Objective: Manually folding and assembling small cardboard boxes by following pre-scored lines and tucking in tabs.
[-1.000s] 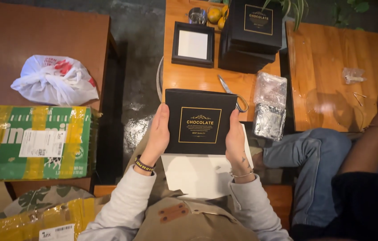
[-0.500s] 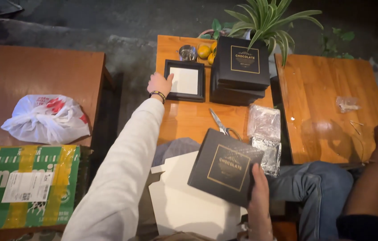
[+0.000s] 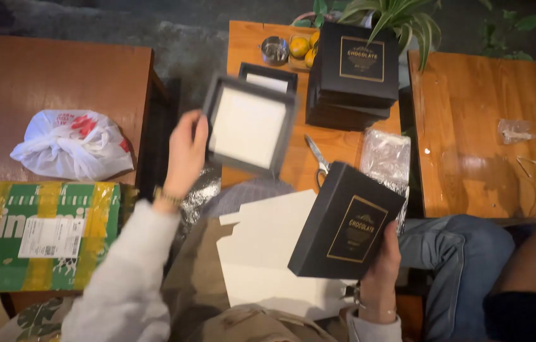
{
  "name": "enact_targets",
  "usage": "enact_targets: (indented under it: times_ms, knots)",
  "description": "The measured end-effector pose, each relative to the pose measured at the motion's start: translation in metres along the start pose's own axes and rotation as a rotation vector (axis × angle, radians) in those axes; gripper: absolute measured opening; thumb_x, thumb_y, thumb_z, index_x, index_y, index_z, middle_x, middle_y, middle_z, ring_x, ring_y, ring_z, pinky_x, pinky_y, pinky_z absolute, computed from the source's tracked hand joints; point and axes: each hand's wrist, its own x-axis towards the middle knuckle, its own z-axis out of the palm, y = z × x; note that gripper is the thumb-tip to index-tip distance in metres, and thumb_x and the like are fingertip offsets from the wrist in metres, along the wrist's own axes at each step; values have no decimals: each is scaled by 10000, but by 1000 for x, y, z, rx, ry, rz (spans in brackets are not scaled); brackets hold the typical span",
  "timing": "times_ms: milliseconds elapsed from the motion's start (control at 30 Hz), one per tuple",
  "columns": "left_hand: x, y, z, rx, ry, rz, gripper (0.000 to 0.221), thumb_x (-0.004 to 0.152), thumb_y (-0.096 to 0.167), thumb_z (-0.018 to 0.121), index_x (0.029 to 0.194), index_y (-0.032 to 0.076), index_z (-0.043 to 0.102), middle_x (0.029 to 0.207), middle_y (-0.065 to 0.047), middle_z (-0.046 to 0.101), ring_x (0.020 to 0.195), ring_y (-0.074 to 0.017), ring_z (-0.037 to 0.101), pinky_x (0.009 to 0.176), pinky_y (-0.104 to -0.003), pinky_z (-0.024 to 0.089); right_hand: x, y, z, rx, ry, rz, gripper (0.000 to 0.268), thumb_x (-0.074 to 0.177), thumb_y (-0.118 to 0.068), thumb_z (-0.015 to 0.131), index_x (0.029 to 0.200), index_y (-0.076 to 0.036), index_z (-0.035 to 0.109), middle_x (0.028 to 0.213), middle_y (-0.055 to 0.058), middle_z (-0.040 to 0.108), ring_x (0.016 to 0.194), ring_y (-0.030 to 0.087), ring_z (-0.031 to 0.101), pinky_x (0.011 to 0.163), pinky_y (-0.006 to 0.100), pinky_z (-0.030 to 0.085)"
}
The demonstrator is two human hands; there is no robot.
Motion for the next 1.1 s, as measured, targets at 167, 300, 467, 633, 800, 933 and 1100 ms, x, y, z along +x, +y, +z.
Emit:
enact_targets:
  times_ms: [167,300,467,633,800,933,1100]
  knots:
    - [-140,37,-25,-189,-155,-330,374,1025,199,435,1261,-77,527,1118,-340,609,1117,-433,559,941,-529,453,11,45,-26,26,-171,-84,376,995,-357,477,1191,-75,628,1106,154,682,977,274,689,849,466,568]
    - [-215,16,-23,-349,-266,-603,376,1011,243,465,1330,48,503,1082,-209,658,1073,-251,576,979,-458,458,0,79,-34,-37,-204,-71,236,980,-240,544,1058,-36,633,944,159,699,842,249,714,785,433,603]
    - [-225,47,-36,-466,-392,-644,475,999,314,424,1437,134,384,1119,-182,654,945,-223,590,761,-358,526,-24,75,-13,-165,-302,-64,280,991,-240,510,1119,-3,585,916,200,680,812,253,707,736,432,609]
    - [-222,65,-44,-564,-504,-589,542,985,314,351,1497,150,290,1183,-138,650,821,-130,638,519,-205,584,-41,66,9,-214,-349,-47,297,994,-244,509,1144,-1,592,888,179,687,775,191,685,724,383,600]
    - [-238,23,-31,-747,-521,-388,530,995,92,310,1521,95,245,1380,-193,523,1089,-208,561,812,-374,568,-43,65,13,-269,-368,-17,298,1000,-234,505,1159,2,593,910,171,693,789,168,680,734,384,593]
    - [-246,6,-24,-703,-549,-399,537,976,84,325,1511,111,274,1353,-143,553,889,-145,590,530,-221,557,-40,64,11,-361,-352,-19,299,999,-239,521,1174,-10,602,877,148,692,753,160,676,697,359,598]
    - [-261,-32,-12,-946,-427,-694,485,1030,317,323,1459,98,374,1165,-102,630,775,-91,643,508,-209,583,-45,63,17,-479,-352,-54,286,979,-200,559,1191,-17,612,878,123,691,755,153,681,678,352,599]
